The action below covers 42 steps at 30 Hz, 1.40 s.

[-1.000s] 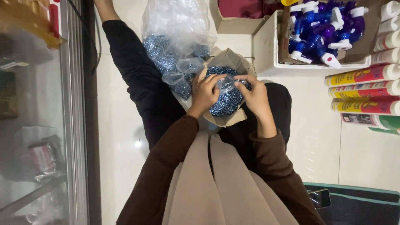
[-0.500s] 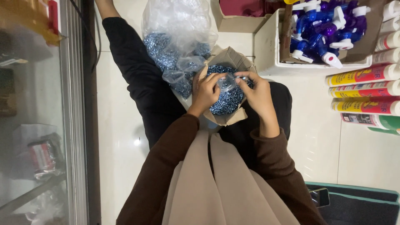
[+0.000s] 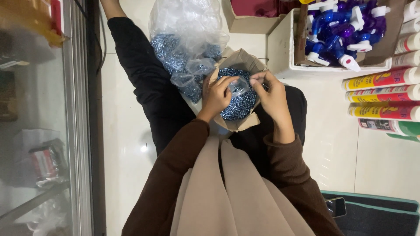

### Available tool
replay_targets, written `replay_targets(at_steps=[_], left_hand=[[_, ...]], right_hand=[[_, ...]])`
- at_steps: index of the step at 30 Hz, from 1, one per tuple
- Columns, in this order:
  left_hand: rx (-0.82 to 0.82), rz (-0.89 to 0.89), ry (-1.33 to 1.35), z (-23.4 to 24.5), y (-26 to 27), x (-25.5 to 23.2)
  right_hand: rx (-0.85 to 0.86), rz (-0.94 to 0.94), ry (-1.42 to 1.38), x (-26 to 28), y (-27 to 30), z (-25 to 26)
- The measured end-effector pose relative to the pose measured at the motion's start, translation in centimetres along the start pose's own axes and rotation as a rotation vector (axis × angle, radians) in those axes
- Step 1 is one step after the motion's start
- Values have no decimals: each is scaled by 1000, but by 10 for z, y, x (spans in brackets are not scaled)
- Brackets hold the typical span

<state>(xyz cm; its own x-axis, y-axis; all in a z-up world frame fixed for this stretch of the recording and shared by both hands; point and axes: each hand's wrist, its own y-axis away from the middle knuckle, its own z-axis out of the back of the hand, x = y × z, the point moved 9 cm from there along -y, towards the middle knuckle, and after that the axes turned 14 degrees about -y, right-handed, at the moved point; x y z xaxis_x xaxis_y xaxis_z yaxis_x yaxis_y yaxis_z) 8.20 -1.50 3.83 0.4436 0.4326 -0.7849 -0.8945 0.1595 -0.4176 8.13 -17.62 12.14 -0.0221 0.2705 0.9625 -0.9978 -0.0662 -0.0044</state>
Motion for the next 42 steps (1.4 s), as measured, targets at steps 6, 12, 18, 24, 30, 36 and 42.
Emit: replay_targets(at_steps=[6, 12, 18, 24, 30, 36, 42], left_hand=[[-13, 18, 21, -5, 3, 7], [12, 29, 23, 0, 2, 2], [18, 36, 29, -1, 1, 5], [15, 28, 26, -2, 2, 4], [15, 25, 39, -1, 1, 2], [9, 29, 36, 1, 1, 2], [13, 27, 34, -1, 1, 4]], right_hand=[[42, -1, 47, 10, -3, -8], [59, -175, -373, -34, -3, -16], [44, -136, -665, -40, -7, -22], [53, -15, -698, -35, -11, -25], [83, 22, -607, -21, -8, -31], [104, 109, -483, -1, -7, -28], [154, 191, -306, 23, -6, -32]])
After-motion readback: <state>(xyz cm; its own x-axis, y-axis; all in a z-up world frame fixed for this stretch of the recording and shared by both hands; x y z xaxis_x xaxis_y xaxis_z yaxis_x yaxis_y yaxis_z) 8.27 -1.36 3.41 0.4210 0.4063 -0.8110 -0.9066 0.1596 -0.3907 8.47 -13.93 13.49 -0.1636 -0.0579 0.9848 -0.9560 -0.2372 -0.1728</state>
